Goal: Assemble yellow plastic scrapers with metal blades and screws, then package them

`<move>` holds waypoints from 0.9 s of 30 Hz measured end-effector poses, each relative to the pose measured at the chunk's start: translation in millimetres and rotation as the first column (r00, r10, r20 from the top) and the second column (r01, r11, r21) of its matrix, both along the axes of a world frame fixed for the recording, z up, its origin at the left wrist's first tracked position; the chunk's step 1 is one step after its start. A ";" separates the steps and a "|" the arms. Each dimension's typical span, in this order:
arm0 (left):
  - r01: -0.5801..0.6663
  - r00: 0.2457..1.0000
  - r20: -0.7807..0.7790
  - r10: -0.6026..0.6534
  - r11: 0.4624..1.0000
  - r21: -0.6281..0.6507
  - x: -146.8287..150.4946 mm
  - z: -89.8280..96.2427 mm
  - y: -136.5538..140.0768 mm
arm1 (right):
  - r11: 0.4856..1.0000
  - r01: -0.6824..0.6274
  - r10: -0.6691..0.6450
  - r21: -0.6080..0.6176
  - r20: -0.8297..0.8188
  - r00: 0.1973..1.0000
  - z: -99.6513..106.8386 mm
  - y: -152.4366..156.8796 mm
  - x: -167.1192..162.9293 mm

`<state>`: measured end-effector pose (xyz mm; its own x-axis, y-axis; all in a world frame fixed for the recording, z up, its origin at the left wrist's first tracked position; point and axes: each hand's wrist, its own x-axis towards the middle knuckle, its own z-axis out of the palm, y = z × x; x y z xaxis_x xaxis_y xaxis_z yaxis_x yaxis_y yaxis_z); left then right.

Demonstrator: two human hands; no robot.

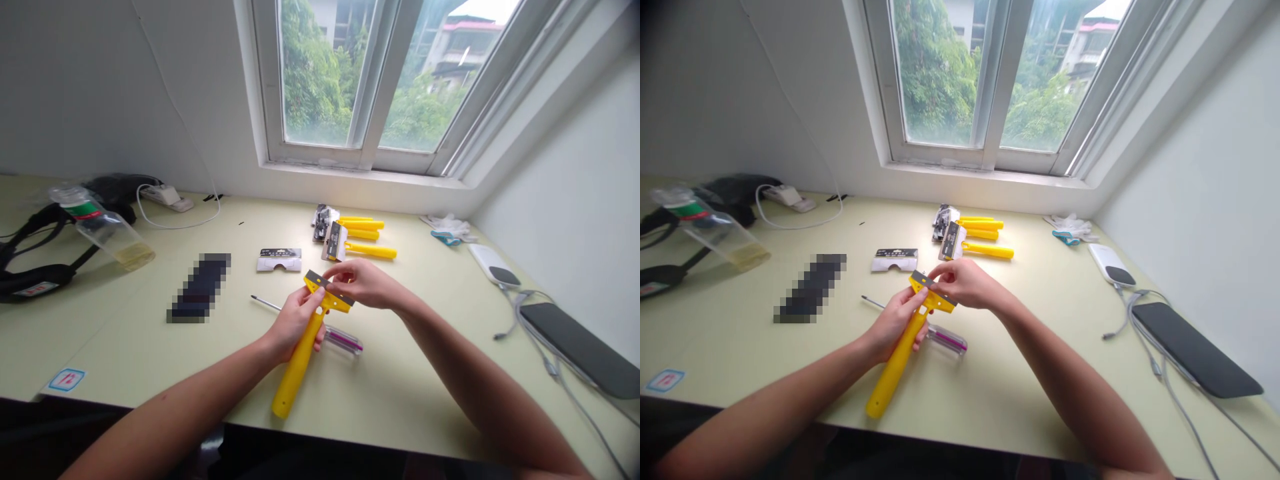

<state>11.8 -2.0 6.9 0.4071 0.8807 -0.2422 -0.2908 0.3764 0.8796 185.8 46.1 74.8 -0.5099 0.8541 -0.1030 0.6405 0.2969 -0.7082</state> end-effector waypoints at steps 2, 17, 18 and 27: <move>0.002 1.000 -0.004 -0.002 1.000 0.014 0.8 -0.9 -0.6 | 1.000 0.004 -0.004 -0.017 -0.004 1.000 -3.0 0.7 -0.4; -0.086 0.996 0.008 0.086 0.996 0.017 1.6 -0.7 -0.1 | 0.994 -0.015 0.009 0.106 0.056 0.998 1.0 -9.3 -7.0; -0.089 0.996 -0.001 0.089 0.996 0.017 1.6 0.1 -0.2 | 0.993 -0.026 0.019 0.118 0.058 0.998 2.0 -10.7 -7.9; -0.173 0.982 -0.081 0.172 0.985 -0.006 -0.7 8.5 3.1 | 0.957 0.066 -0.104 0.284 0.121 0.987 -5.9 15.8 24.9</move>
<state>11.1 1.1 15.4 0.2284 0.9326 -0.2795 -0.2818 0.3381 0.8979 210.7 61.9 68.8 -0.4321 0.8981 0.0823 0.7549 0.4101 -0.5118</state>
